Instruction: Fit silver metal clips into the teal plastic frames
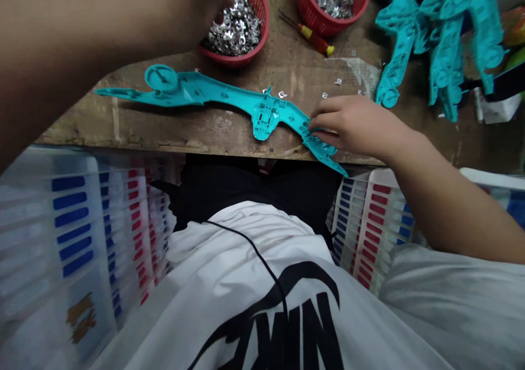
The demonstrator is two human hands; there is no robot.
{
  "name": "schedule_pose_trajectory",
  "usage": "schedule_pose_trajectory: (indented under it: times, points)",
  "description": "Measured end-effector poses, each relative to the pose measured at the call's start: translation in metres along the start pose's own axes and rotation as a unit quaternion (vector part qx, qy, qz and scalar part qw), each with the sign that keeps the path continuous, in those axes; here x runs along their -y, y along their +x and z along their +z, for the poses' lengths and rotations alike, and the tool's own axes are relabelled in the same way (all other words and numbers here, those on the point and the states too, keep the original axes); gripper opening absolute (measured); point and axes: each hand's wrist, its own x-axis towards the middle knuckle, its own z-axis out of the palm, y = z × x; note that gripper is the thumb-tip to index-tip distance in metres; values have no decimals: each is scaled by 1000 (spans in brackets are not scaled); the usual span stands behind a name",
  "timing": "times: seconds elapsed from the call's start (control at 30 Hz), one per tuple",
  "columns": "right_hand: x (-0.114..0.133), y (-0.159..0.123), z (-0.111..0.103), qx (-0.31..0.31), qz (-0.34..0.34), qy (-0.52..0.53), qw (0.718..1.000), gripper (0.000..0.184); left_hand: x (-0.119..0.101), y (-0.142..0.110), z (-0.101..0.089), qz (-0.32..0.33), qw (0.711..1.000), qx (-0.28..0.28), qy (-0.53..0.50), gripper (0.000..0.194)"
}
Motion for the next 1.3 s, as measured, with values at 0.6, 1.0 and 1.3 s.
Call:
schedule_pose_trajectory:
  times: [0.6,1.0,1.3]
  points:
    - [60,8,-9,-231,139,150,951,60,-47,-49,34,257,736,34,-626,37]
    - [67,21,10,-321,132,337,875,50,-43,-60,59,196,809,46,-552,51]
    - [52,22,14,-308,119,425,843,72,-50,-70,57,192,803,58,-561,39]
